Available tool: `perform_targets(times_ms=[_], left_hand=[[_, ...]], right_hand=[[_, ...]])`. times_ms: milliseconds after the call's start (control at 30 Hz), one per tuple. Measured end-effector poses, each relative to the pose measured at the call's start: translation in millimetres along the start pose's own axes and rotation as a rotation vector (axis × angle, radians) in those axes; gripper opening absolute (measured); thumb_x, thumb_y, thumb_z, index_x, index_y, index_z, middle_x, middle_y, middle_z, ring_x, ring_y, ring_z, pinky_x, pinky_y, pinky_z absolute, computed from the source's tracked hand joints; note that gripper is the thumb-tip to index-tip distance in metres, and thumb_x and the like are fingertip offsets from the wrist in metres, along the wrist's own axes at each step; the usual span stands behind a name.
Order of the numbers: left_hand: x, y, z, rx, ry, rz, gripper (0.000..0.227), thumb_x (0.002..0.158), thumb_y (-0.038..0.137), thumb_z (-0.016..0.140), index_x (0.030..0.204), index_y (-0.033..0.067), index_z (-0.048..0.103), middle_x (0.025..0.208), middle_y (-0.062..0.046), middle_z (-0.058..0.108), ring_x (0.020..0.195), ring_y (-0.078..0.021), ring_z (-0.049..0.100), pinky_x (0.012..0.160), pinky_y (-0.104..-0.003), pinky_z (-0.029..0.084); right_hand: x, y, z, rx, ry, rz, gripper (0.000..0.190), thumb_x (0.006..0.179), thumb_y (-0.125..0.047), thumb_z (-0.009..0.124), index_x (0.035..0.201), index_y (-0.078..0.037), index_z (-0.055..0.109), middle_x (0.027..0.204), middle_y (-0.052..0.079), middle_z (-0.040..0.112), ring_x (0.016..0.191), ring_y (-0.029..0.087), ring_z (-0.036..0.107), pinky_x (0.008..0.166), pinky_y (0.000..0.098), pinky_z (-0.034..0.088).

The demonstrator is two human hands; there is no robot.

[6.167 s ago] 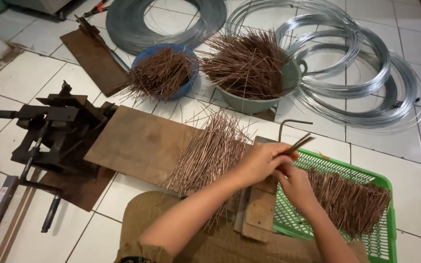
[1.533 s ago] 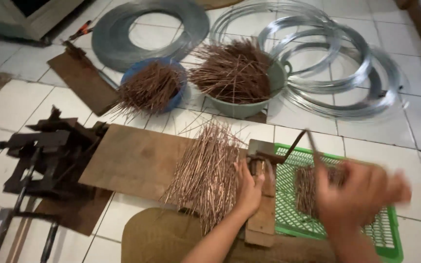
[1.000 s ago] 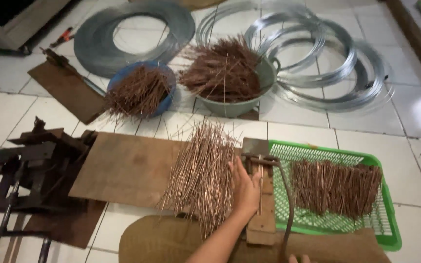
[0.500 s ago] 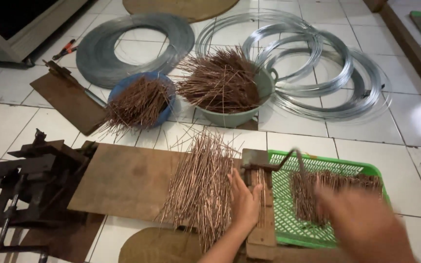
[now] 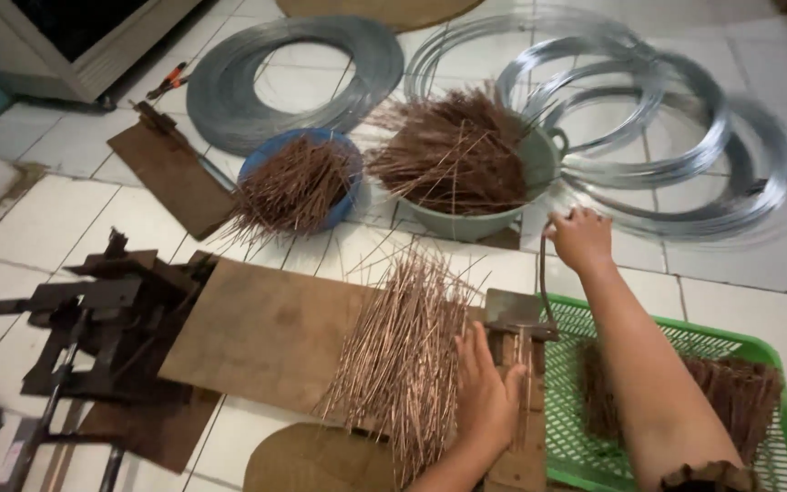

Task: Bending thin metal rods into a specific shape using a manual bending jig on the floor.

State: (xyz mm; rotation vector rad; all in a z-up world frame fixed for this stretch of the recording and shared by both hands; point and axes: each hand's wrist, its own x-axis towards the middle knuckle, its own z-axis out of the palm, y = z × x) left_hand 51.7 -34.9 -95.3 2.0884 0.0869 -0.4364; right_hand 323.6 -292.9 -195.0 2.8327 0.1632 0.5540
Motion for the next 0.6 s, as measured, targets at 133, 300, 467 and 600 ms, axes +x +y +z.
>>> perform_targets(times_ms=[133,300,467,600], left_hand=[[-0.6,-1.9,1.7,0.011,0.004,0.044,0.079,0.102,0.046,0.040,0.158,0.0180,-0.008,0.168,-0.008,-0.009,0.153,-0.0279,-0.010,0.121,-0.051,0.010],[1.3,-6.1,7.0,0.041,0.025,0.061,0.079,0.102,0.047,0.039,0.158,0.0199,-0.010,0.167,-0.010,-0.011,0.152,-0.0302,-0.007,0.119,-0.051,0.023],[-0.9,-2.2,4.9,0.007,-0.008,0.032,0.086,0.100,0.052,0.044,0.156,0.0267,-0.016,0.165,-0.009,-0.024,0.152,-0.0274,-0.015,0.121,-0.058,0.007],[0.0,-1.2,5.5,-0.012,-0.003,0.034,0.095,0.093,0.062,0.045,0.157,0.0264,-0.015,0.166,-0.010,-0.022,0.152,-0.0296,-0.013,0.120,-0.058,0.012]], right_hand=[[-41.8,-24.6,25.3,0.167,-0.475,0.117,0.045,0.104,-0.047,0.044,0.145,-0.028,0.052,0.137,0.016,0.059,0.129,0.039,0.052,0.094,0.0584,0.047],[-68.6,-20.6,-29.8,0.360,-0.612,0.159,0.061,0.102,-0.043,0.051,0.157,-0.022,0.037,0.165,0.017,0.030,0.154,0.038,0.024,0.117,0.0557,0.035],[-149.3,-50.4,-204.3,0.874,-0.455,0.497,0.034,0.103,-0.031,0.056,0.125,-0.011,0.072,0.110,0.006,0.080,0.088,0.017,0.072,0.079,0.0316,0.058],[-238.0,-82.4,-214.0,0.762,-0.511,0.522,0.027,0.102,-0.032,0.058,0.086,-0.018,0.076,0.073,-0.004,0.074,0.063,0.007,0.064,0.060,0.0207,0.055]])
